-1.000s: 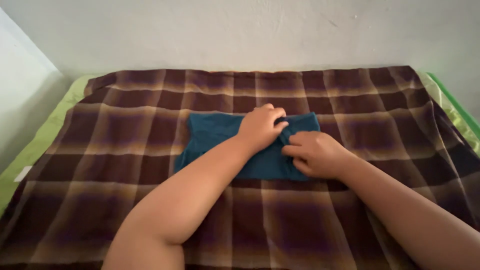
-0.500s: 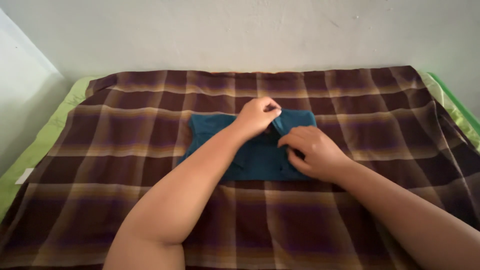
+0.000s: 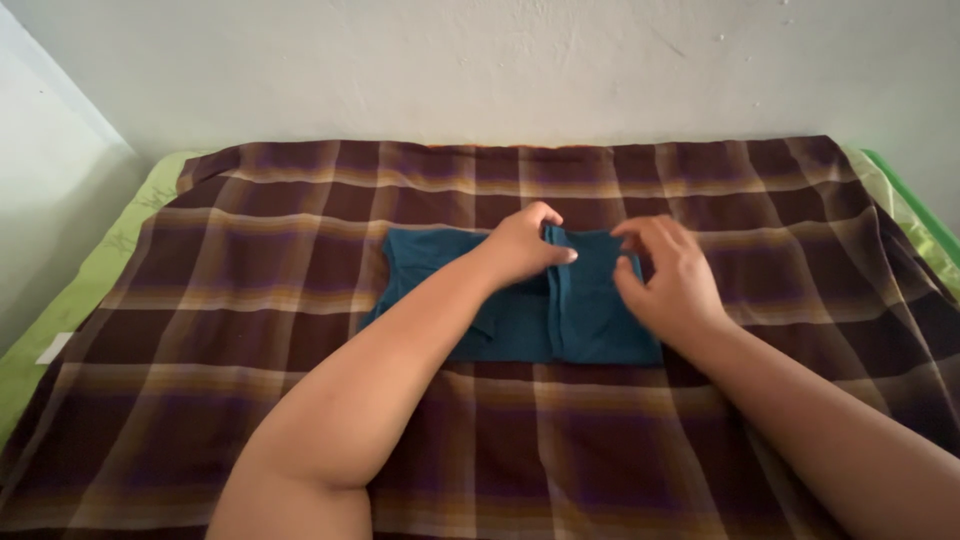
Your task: The person is folding t-shirts on top of a bed.
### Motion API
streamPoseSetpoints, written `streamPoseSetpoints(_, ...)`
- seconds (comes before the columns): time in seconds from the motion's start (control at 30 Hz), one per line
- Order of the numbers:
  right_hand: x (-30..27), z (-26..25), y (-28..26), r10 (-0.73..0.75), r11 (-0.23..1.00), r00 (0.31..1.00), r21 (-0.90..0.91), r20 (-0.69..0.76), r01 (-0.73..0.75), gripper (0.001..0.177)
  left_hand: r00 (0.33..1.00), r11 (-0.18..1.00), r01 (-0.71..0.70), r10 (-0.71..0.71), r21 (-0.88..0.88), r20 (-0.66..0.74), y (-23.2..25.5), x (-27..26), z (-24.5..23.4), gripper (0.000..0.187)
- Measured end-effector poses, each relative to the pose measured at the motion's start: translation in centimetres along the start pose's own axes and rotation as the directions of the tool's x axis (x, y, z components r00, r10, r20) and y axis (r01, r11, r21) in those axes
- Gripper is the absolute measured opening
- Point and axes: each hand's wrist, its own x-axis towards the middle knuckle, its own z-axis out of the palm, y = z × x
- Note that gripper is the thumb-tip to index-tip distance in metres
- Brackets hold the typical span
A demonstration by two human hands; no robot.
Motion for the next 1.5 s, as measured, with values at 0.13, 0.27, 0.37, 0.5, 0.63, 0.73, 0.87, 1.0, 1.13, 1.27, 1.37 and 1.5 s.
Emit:
streamPoseSetpoints(0.13, -0.2, 1.1, 2.3, 0.195, 0.921, 0.974, -0.365, 0.116, -0.14, 0.058, 0.994, 0.987, -0.098, 0.105, 0.13, -0.044, 1.2, -0.9, 0.1, 0.063)
streamPoseSetpoints(0.27, 0.4, -0.1, 0.3, 0.384, 0.868, 0.89, -0.426, 0.246, -0.257, 0.072, 0.998, 0.997, -0.014, 0.018, 0.076, -0.059, 2.4, -1.6, 0.3, 0.054)
streamPoseSetpoints(0.37, 0.5, 0.0, 0.1, 0.4, 0.887, 0.878, -0.354, 0.263, -0.298, 0.073, 0.996, 0.999, -0.047, 0.048, 0.018, -0.077, 1.3, -1.1, 1.0, 0.055)
streamPoseSetpoints(0.5, 0.4, 0.3, 0.7, 0.366, 0.864, 0.885, -0.457, 0.286, -0.21, 0.06, 0.99, 0.996, -0.084, 0.082, -0.011, -0.113, 0.9, -1.1, 1.7, 0.055)
streamPoseSetpoints(0.63, 0.3, -0.1, 0.8, 0.402, 0.867, 0.867, -0.427, 0.294, -0.257, 0.06, 0.969, 0.983, -0.185, 0.179, -0.021, -0.17, -0.3, -0.8, 3.0, 0.055)
streamPoseSetpoints(0.73, 0.5, -0.6, 0.1, 0.404, 0.882, 0.867, -0.376, 0.291, -0.285, 0.065, 0.923, 0.95, -0.309, 0.311, 0.043, -0.226, 0.1, -0.9, 3.0, 0.056)
streamPoseSetpoints(0.87, 0.5, 1.2, 3.6, 0.262, 0.928, 0.945, -0.322, 0.198, -0.19, 0.062, 0.993, 0.996, -0.079, 0.074, -0.048, -0.097, 2.1, -1.8, 1.7, 0.063)
streamPoseSetpoints(1.0, 0.8, 2.8, 7.5, 0.066, 0.991, 0.992, -0.12, 0.107, -0.053, 0.05, 0.997, 0.983, -0.062, 0.053, -0.17, -0.053, 2.1, -1.7, 1.8, 0.066)
streamPoseSetpoints(1.13, 1.1, 2.7, 7.9, 0.091, 0.996, 0.99, -0.017, 0.111, -0.09, 0.038, 0.999, 0.998, 0.001, -0.005, -0.07, -0.053, 1.8, -1.5, 1.9, 0.066)
streamPoseSetpoints(1.27, 1.3, 2.9, 8.2, 0.077, 0.997, 0.992, -0.033, 0.105, -0.074, 0.031, 0.995, 0.995, -0.078, 0.081, 0.059, -0.052, 3.6, -2.8, 0.9, 0.065)
streamPoseSetpoints(1.37, 1.0, 3.2, 8.7, 0.04, 0.997, 0.997, -0.063, 0.068, -0.036, 0.026, 0.988, 0.981, -0.123, 0.136, 0.147, -0.075, 3.8, -3.2, 0.8, 0.065)
streamPoseSetpoints(1.5, 1.0, 1.5, 6.5, 0.198, 0.977, 0.98, -0.093, 0.035, -0.194, 0.044, 0.984, 0.919, -0.13, 0.166, 0.372, -0.068, 6.6, -5.3, -0.8, 0.069)
